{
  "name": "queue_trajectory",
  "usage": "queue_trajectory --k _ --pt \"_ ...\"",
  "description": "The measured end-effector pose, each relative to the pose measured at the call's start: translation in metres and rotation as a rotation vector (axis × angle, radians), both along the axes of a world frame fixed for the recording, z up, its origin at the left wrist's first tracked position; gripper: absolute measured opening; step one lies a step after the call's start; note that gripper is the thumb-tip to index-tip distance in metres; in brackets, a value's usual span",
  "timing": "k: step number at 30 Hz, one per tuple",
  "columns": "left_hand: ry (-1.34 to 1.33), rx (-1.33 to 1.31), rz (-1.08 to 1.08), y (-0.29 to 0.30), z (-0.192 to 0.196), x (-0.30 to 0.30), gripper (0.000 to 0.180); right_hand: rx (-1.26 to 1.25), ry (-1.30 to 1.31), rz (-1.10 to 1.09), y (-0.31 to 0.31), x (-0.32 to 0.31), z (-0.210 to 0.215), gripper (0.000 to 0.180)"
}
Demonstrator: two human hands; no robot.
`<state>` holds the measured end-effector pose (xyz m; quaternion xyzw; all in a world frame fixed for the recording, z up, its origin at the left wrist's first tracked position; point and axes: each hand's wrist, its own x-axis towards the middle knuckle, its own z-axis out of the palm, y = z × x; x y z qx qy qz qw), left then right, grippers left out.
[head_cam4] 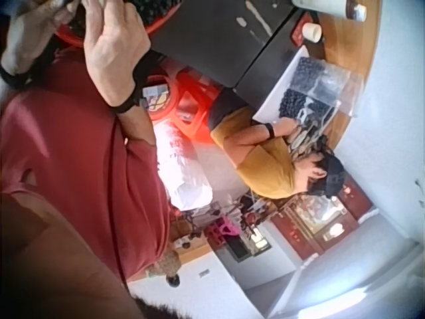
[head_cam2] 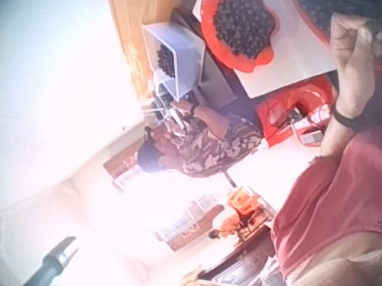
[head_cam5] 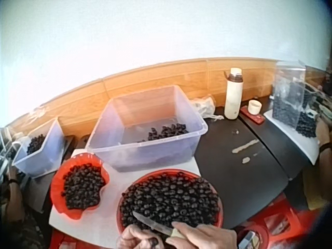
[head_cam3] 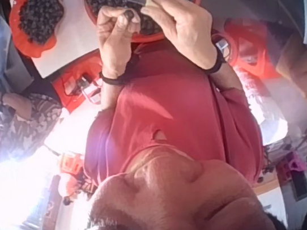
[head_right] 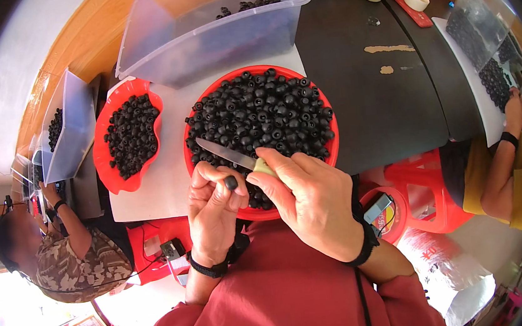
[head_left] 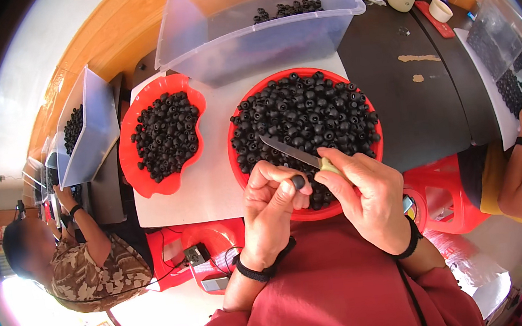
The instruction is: Manually sort and inspect small black rubber or plastic components by picking them up and examining them.
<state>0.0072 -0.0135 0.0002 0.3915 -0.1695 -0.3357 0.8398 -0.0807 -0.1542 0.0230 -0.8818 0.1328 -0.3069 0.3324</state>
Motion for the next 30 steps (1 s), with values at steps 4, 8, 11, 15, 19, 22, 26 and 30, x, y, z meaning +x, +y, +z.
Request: queue_trajectory --k 4,8,11,15,19,22,26,30 --pt "0.078 -0.041 -0.016 0.004 -0.004 0.005 0.005 0.091 0.042 0.062 -0.001 -0.014 0.006 0.03" --pt "0.144 -0.017 0.018 0.004 -0.002 0.005 0.005 0.063 0.087 0.102 0.001 -0.027 0.012 0.034" --pt "0.091 -0.036 -0.006 0.004 -0.001 0.006 0.005 0.03 0.068 0.106 0.004 -0.029 0.01 0.036" --pt "0.096 -0.014 0.005 0.002 0.0 0.005 0.005 -0.017 0.081 0.093 0.003 -0.03 0.009 0.036" --pt "0.098 -0.024 -0.041 0.008 -0.003 0.003 0.005 -0.035 0.113 0.069 0.0 -0.026 0.006 0.036" --pt "0.081 -0.045 -0.044 0.009 -0.004 0.004 0.004 0.029 0.044 0.056 -0.002 -0.027 0.005 0.037" --pt "0.105 -0.041 -0.003 0.009 -0.005 0.004 0.004 0.071 0.072 0.102 0.002 -0.034 0.012 0.036" --pt "0.077 -0.022 0.004 0.009 -0.005 0.003 0.005 0.057 0.079 0.116 0.005 -0.036 0.011 0.036"
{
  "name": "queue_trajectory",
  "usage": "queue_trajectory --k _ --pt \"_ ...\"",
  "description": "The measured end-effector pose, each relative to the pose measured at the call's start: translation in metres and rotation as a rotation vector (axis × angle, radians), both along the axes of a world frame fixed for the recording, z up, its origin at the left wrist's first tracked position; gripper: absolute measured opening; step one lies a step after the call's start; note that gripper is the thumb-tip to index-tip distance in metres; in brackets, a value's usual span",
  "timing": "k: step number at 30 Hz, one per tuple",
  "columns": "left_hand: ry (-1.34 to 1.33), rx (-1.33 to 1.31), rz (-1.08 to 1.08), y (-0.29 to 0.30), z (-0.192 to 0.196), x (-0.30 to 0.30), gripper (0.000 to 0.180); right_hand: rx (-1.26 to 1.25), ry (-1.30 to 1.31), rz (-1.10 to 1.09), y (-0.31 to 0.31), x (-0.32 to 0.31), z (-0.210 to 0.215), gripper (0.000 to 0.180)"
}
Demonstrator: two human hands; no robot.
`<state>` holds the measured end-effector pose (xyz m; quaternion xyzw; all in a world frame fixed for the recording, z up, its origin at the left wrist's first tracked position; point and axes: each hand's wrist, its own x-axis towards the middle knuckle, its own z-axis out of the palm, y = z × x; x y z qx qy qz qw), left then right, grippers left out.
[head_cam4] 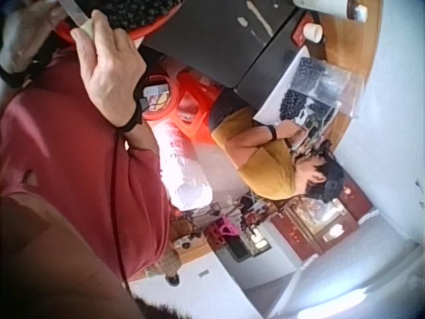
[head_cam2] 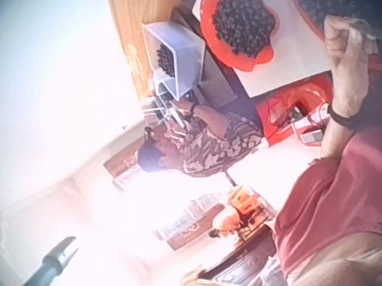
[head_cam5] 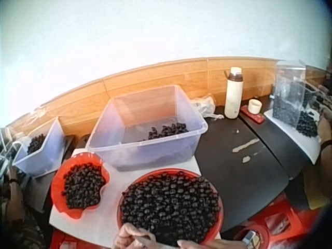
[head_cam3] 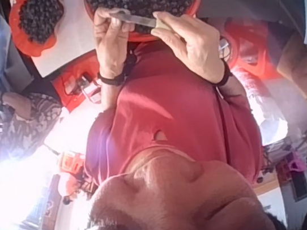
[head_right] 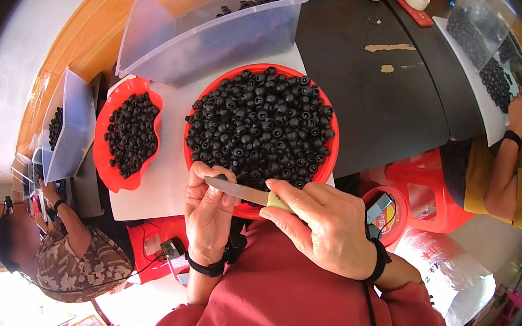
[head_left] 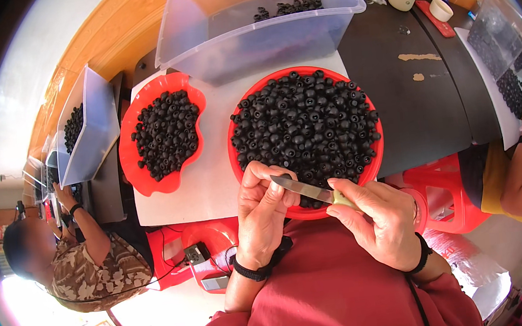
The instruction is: Manually sort and inspect small black rubber or plastic components by picking them up and examining them.
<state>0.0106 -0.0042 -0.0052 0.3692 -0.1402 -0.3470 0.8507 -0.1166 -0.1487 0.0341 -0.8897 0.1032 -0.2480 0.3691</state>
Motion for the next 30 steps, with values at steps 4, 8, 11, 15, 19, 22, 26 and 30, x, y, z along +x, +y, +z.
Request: queue_trajectory --k 4,8,11,15,19,22,26,30 --pt "0.015 -0.052 0.001 0.003 -0.003 0.0 0.005 -0.059 -0.012 -0.015 -0.002 0.004 -0.008 0.035" --pt "0.001 -0.063 -0.04 0.005 0.001 0.002 0.004 -0.014 -0.002 -0.079 -0.008 0.007 -0.009 0.034" --pt "0.027 -0.027 0.036 0.001 -0.002 0.004 0.005 0.011 -0.004 -0.023 -0.004 0.004 -0.001 0.035" --pt "0.026 -0.023 0.004 0.002 -0.005 0.004 0.005 0.032 0.017 0.008 0.002 0.006 0.001 0.032" --pt "-0.045 0.002 -0.05 0.004 0.002 -0.006 0.006 -0.02 0.072 -0.079 -0.002 0.01 -0.005 0.027" --pt "-0.091 -0.003 -0.06 0.008 0.006 -0.008 0.008 0.159 0.04 -0.064 -0.001 0.006 -0.005 0.023" --pt "-0.213 0.322 0.144 0.024 0.023 0.004 0.005 0.171 0.081 -0.064 -0.007 0.003 -0.004 0.021" --pt "-0.596 0.597 0.753 0.05 0.048 0.06 0.01 0.244 0.048 -0.159 -0.013 -0.001 -0.008 0.019"
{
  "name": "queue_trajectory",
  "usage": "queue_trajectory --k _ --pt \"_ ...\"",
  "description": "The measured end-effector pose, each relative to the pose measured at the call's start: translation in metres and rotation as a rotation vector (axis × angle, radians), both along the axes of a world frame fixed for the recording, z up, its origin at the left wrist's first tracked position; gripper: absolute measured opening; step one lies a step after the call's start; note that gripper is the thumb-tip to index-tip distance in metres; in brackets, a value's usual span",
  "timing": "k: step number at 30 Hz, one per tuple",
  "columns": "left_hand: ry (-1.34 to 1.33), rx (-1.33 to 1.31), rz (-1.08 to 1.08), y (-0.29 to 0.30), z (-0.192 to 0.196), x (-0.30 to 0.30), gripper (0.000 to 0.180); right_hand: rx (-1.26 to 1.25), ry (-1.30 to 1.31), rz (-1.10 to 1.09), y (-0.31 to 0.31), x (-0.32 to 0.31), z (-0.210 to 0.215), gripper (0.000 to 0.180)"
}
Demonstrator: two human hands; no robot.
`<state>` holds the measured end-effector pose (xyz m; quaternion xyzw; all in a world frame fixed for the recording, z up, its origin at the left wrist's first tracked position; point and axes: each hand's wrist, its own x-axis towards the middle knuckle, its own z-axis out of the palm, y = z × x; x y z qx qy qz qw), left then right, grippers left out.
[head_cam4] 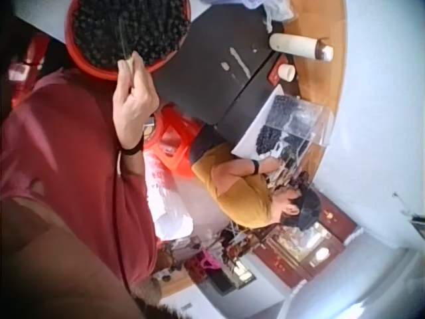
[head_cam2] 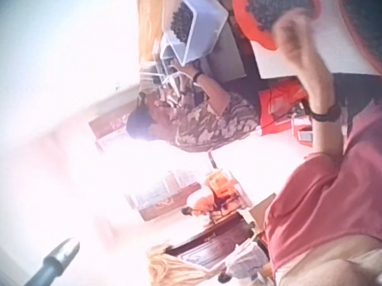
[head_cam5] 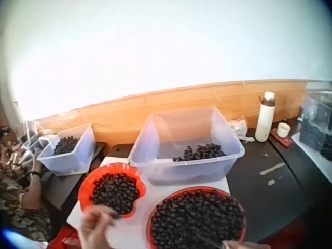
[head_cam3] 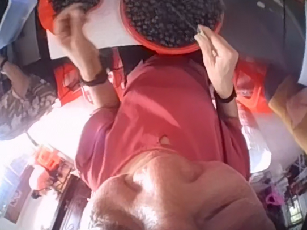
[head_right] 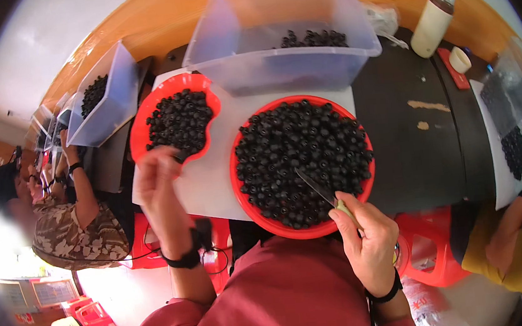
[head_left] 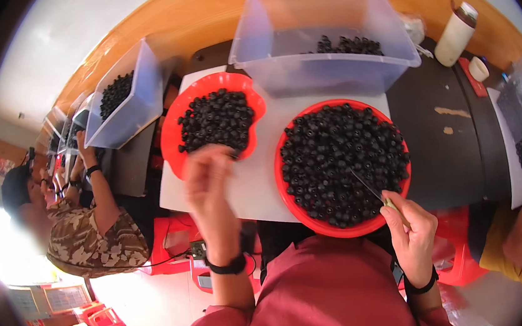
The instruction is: Manually sort and inspect small black rubber or plastic components by picking them up and examining them.
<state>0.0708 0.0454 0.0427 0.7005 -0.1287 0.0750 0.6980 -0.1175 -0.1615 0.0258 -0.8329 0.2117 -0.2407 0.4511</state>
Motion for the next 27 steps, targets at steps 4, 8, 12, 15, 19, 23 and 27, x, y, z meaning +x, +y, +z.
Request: queue_trajectory --k 4,8,12,15,19,23,27 --pt "-0.223 0.249 0.225 -0.006 -0.001 0.01 0.023 -0.032 -0.022 -0.02 -0.009 -0.001 -0.002 0.02" --pt "-0.327 0.531 -0.209 -0.052 -0.015 -0.032 0.013 -0.035 -0.019 -0.065 -0.014 -0.003 -0.001 0.022" --pt "-0.459 0.709 -0.41 -0.081 -0.024 -0.054 0.025 -0.006 -0.014 -0.062 -0.017 -0.01 -0.004 0.022" --pt "-0.432 0.827 -0.418 -0.084 -0.017 -0.06 0.032 0.03 -0.024 -0.067 -0.018 -0.015 -0.005 0.024" --pt "-0.454 0.824 -0.355 -0.077 -0.023 -0.063 0.033 0.011 -0.051 -0.072 -0.02 -0.016 -0.012 0.024" --pt "-0.368 0.772 -0.362 -0.072 -0.033 -0.064 0.031 0.005 -0.028 -0.045 -0.02 -0.013 -0.01 0.023" --pt "-0.236 0.698 -0.378 -0.063 -0.031 -0.062 0.029 0.014 0.007 -0.016 -0.019 -0.011 -0.006 0.022"
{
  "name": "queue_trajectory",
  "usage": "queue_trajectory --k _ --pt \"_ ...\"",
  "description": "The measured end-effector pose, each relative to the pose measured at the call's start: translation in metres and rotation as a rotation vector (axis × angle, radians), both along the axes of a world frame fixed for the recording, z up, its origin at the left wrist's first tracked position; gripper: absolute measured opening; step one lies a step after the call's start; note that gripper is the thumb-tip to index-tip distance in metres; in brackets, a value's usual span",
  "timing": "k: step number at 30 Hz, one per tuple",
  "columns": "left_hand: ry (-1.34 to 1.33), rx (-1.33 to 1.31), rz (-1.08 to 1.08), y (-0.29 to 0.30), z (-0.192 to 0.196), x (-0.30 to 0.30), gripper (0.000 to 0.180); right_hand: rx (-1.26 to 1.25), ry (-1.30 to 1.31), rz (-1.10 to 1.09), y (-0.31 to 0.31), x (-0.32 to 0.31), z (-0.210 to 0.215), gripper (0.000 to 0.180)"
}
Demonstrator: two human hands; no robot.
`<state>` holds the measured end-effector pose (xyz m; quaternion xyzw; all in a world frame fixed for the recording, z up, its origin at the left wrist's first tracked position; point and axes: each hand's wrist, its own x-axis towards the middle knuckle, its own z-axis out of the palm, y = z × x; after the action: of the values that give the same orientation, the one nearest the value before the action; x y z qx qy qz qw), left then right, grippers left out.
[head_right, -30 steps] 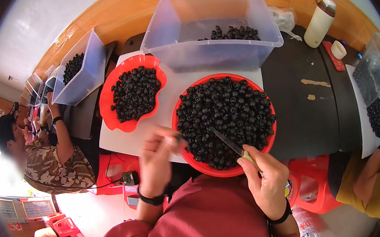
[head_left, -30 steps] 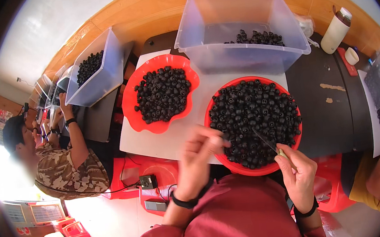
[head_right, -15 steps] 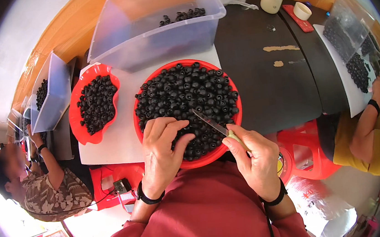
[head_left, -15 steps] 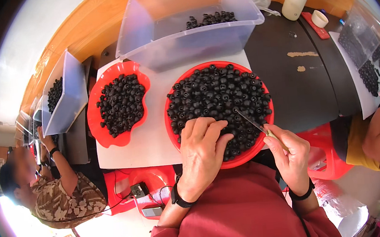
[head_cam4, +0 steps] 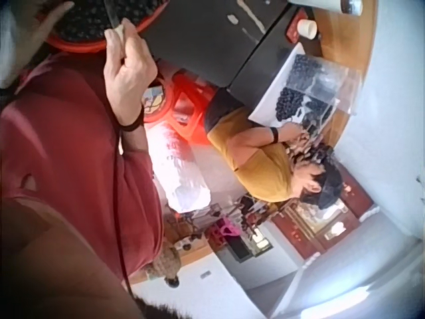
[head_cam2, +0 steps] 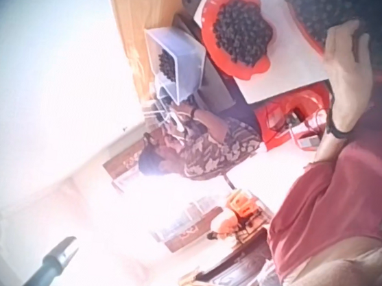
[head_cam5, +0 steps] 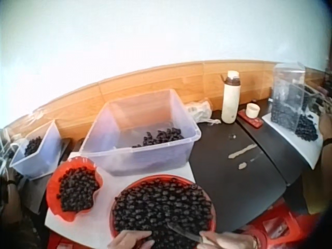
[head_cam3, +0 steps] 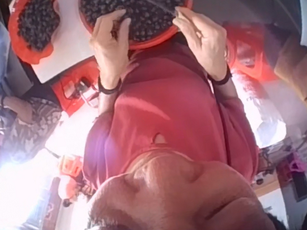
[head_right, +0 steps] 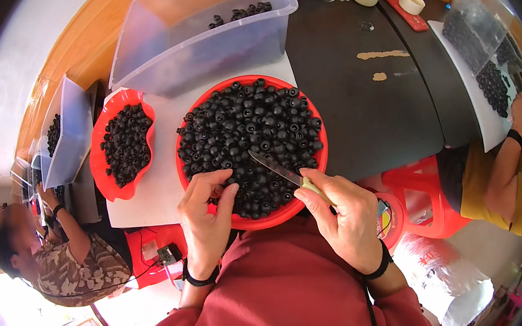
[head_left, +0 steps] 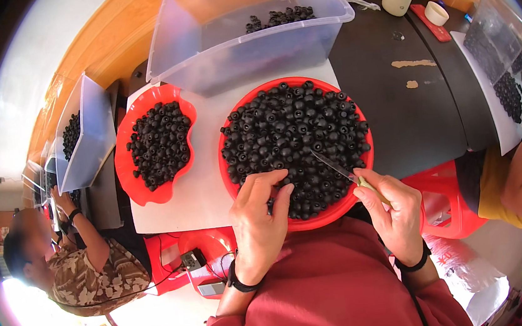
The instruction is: Manually sort and inspect small black rubber or plastic components by picking them up and examining them.
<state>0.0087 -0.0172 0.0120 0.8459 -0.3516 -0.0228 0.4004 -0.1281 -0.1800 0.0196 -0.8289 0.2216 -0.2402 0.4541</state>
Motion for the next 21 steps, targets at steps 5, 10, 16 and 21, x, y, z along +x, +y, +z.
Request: queue_trajectory --k 5,10,16,21 --pt "1.038 -0.559 -0.027 0.017 0.01 0.007 0.015 0.015 -0.044 0.075 0.011 0.005 0.005 0.024" --pt "1.455 -0.878 -0.076 0.023 0.0 0.015 0.013 0.012 -0.106 0.161 0.027 0.009 0.002 0.033" --pt "1.503 -0.959 -0.157 0.026 -0.006 0.014 0.015 -0.134 -0.051 0.259 0.033 0.011 0.006 0.037" --pt "1.548 -0.995 -0.223 0.024 -0.011 0.013 0.016 -0.237 -0.037 0.229 0.034 0.012 0.005 0.039"
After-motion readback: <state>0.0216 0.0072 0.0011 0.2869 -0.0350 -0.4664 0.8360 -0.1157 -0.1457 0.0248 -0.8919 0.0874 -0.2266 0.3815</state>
